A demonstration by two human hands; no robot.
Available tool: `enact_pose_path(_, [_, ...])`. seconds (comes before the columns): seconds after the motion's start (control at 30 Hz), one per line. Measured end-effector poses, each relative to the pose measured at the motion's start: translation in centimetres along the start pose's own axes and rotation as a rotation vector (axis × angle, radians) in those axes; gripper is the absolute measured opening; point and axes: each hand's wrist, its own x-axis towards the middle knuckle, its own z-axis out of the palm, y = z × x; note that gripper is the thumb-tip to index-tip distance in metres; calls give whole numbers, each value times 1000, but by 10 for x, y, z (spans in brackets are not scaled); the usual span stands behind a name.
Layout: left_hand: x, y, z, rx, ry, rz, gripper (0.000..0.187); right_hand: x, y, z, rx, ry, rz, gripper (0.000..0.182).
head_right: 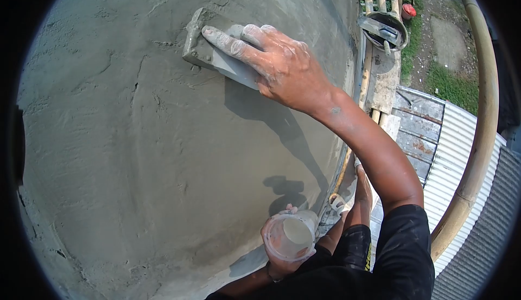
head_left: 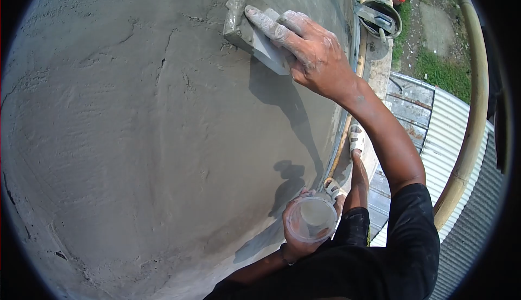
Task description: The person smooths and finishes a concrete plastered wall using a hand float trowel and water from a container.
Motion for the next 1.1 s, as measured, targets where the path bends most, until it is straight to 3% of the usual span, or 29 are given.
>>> enact_pose_path(0.07, [6, 5, -1, 13, 2, -11, 105, 8, -17, -1, 30, -24, -68, 79])
enact_pose_path(0.13, [5, 6, -4, 18, 4, -22, 105, -14, -16, 13, -29, -211, -40, 84])
enact_pose_path(0.23, [4, 1, -4, -30, 26, -12, 105, -131, 40, 47, -117, -405, 196, 70])
enact_pose_path(0.3, [2, -1, -6, 9, -1, -5, 105, -200, 73, 53, -124, -714, 340, 68])
enact_pose_path(0.4, [-3, -2, 1, 39, 4, -55, 105, -230, 105, 59, -278, -707, 272, 59])
enact_pose_path(0.43, [0, -4, 1, 47, 0, -49, 105, -221, 115, 58, -215, -756, 376, 59])
enact_pose_path(0.5, [-2, -5, -2, 27, -28, -60, 104, -119, 85, 12, -291, -280, 305, 66])
enact_pose_path(0.6, [2, -7, 0, 19, -7, -14, 104, -26, 30, -24, -216, -173, 166, 69])
enact_pose_path(0.67, [7, -5, -2, 13, -19, -21, 104, -4, 8, -18, -150, -45, -166, 69])
enact_pose_path(0.77, [1, -2, -4, -2, -22, -37, 104, -43, 20, 18, -229, -199, -97, 65])
enact_pose_path(0.83, [2, -5, -5, -11, -12, -25, 105, -99, 54, 29, -195, -438, 126, 61])
enact_pose_path(0.9, [1, -5, -4, -21, -26, -2, 105, -162, 89, 42, -262, -661, 169, 56])
enact_pose_path(1.0, [1, -6, 3, -18, 6, -57, 106, -196, 129, 45, -362, -778, 172, 55])
enact_pose_path(1.07, [4, -4, 3, -25, 19, -40, 107, -170, 122, 34, -322, -731, 258, 58])
enact_pose_path(1.1, [4, -2, 4, -46, 33, -39, 107, -140, 106, 25, -371, -537, 263, 55])
